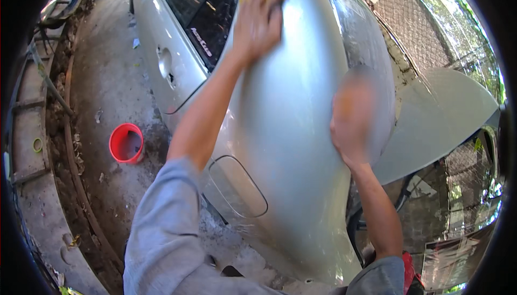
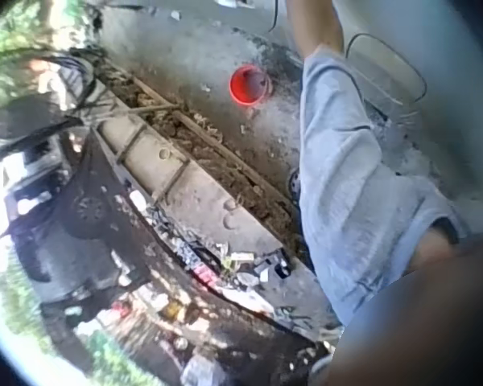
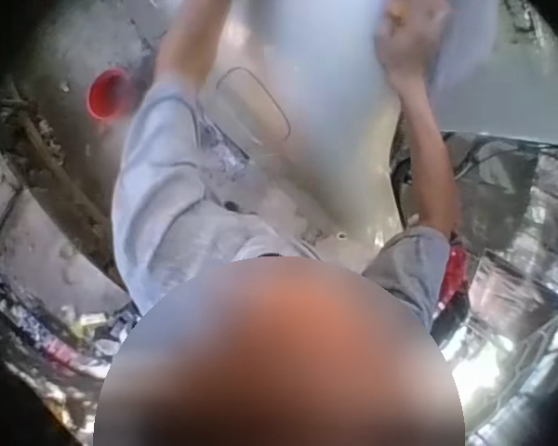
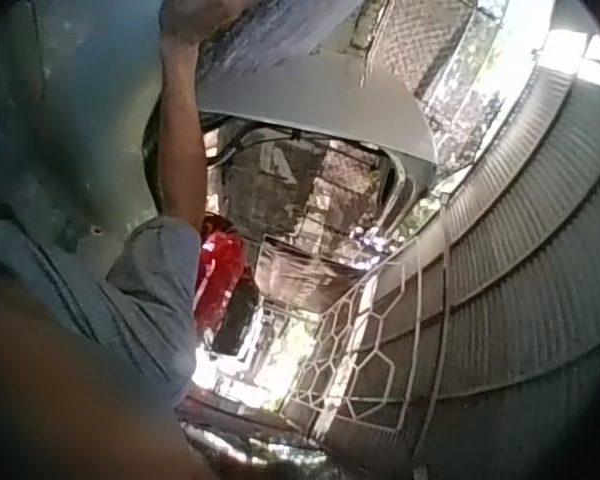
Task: Sand the rear quarter panel of a silver car using sandpaper and water.
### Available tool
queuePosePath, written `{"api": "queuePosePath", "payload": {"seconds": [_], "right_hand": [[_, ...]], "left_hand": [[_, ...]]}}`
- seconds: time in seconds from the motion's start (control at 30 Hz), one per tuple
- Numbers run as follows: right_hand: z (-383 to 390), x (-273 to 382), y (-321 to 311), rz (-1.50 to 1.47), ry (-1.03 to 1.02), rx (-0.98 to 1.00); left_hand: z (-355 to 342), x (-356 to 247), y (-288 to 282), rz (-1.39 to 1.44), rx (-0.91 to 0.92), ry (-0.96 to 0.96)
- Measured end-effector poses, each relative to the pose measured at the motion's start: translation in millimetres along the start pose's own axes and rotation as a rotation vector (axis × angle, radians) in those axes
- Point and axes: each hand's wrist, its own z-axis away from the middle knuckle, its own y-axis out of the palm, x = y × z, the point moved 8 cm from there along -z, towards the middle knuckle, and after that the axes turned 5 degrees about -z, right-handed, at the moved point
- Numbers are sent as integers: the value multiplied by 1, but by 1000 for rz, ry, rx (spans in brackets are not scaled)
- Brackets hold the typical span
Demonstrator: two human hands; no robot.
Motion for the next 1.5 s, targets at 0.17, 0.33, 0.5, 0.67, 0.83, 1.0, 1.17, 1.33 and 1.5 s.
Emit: {"api": "queuePosePath", "payload": {"seconds": [0.17, 0.33, 0.5, 0.67, 0.83, 1.0, 1.17, 1.33, 1.5], "right_hand": [[12, -22, -22, 70, 57, 13], [12, -15, -13, 13, 17, -5], [9, -21, -14, 71, 51, 20], [12, -29, -18, 31, 29, 27], [8, -31, -16, 95, 3, 46], [3, -25, -12, 38, 42, 40], [6, -36, -23, 55, 26, 59], [5, -27, -15, 61, 13, 64], [4, -28, -23, 99, -6, 62]], "left_hand": [[101, -184, -73, 300, 97, -220], [77, -145, -56, 323, 35, -145], [130, -192, -88, 296, 64, -569], [200, -182, -103, 241, 159, -734], [229, -173, -110, 111, 194, -972], [255, -151, -130, 36, 203, -921], [282, -173, -135, 241, 300, -915], [294, -188, -156, 279, 251, -863], [277, -105, -121, 268, 152, -779]]}}
